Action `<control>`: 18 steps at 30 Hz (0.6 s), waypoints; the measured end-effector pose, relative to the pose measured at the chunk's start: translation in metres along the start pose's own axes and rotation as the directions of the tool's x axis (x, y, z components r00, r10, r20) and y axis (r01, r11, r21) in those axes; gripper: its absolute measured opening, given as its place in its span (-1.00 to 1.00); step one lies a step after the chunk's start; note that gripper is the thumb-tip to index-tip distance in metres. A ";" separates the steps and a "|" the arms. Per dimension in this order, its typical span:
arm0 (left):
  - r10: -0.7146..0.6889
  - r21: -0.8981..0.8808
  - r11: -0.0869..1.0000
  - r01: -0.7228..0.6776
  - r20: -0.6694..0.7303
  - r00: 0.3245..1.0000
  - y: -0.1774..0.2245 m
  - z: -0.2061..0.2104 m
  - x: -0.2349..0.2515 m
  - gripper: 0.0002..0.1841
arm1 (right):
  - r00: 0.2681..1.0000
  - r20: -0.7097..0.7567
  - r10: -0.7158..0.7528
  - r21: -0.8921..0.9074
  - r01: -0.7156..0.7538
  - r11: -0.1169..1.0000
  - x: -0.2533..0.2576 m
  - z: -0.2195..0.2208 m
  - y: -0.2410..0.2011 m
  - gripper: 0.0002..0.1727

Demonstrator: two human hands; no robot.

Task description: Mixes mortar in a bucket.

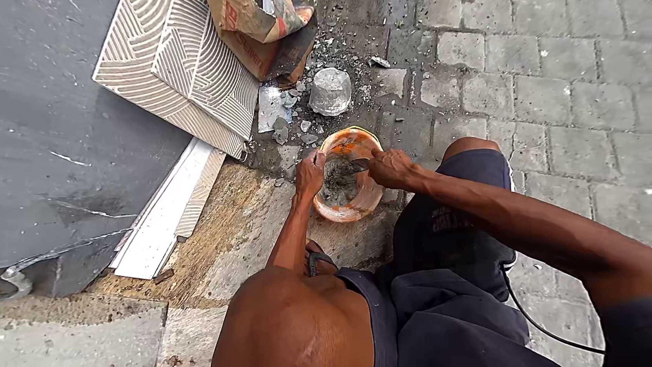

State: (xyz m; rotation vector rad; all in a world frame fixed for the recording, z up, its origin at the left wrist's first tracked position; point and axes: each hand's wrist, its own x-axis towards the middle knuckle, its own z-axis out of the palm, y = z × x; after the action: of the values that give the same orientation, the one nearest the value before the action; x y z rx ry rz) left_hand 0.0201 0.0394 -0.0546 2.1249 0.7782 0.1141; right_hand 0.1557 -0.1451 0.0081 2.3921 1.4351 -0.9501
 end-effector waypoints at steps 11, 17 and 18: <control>-0.133 -0.102 0.987 0.123 -0.107 0.985 -0.015 -0.007 -0.002 -0.50 | 0.861 -0.098 0.500 0.919 -0.115 0.378 0.011 0.042 0.035 -0.40; -0.144 -0.094 0.987 0.130 -0.153 0.978 -0.006 -0.005 -0.017 -0.50 | 0.917 0.188 0.352 0.970 -0.229 0.078 0.044 0.060 0.028 -0.04; -0.143 -0.094 0.987 0.130 -0.159 0.977 -0.005 -0.005 -0.020 -0.50 | 0.926 0.188 0.328 0.970 -0.228 0.086 0.048 0.060 0.030 -0.09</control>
State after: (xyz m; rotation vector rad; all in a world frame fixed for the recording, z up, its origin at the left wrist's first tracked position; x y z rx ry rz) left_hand -0.0003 0.0336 -0.0516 1.9945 0.9975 0.2478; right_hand 0.1710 -0.1540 -0.0723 3.3321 -0.0025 -2.1931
